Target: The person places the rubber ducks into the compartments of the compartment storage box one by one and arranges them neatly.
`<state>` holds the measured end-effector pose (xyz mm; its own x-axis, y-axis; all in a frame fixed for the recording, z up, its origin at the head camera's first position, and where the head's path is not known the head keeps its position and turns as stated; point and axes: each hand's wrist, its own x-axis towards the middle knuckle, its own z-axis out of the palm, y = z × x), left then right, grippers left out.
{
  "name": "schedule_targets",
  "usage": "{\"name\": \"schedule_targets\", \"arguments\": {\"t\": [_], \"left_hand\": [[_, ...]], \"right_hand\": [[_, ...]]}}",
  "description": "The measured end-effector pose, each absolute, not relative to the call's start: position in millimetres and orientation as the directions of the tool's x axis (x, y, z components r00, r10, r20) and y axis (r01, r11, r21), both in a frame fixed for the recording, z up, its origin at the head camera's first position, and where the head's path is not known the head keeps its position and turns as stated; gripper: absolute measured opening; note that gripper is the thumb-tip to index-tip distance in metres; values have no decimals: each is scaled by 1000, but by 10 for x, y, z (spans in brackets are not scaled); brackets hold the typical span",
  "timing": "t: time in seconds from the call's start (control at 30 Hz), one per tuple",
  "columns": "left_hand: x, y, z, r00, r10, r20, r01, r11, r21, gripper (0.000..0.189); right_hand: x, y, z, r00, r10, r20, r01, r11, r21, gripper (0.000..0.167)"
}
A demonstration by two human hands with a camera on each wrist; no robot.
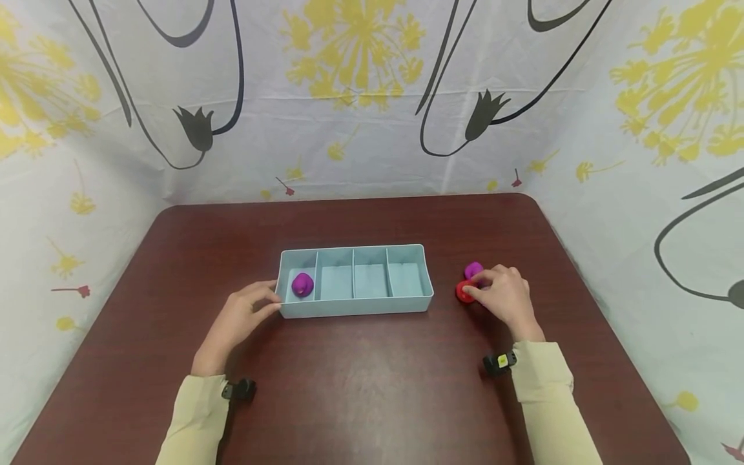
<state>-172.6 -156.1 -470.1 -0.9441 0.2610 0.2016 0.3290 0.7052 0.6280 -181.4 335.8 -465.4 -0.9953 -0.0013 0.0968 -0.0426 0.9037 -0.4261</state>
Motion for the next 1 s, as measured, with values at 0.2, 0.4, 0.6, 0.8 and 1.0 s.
{"name": "schedule_targets", "arguments": {"t": [0.2, 0.4, 0.6, 0.8, 1.0], "left_hand": [[-1718, -1568, -4687, -947, 253, 198, 320, 709, 629, 8], [-1718, -1564, -4684, -946, 258, 196, 323, 707, 629, 7], [-1724, -1558, -4696, -943, 265, 202, 332, 703, 628, 6], [-1725, -1563, -4699, -941, 261, 216, 339, 704, 624, 6], [-1723, -1564, -4691, -941, 261, 213, 337, 703, 627, 7]], "right_hand": [[-1827, 3324, -4703, -994, -21, 104, -62, 910, -410, 38], [-1831, 3305, -4689, -994, -26, 107, -67, 912, -404, 37], [-1811, 3285, -4641, -994, -21, 106, -62, 912, -406, 35], [-1855, 3231, -4581, -995, -17, 101, -58, 910, -410, 35], [-1902, 3192, -4506, -995, -23, 94, -59, 910, -410, 35]]}}
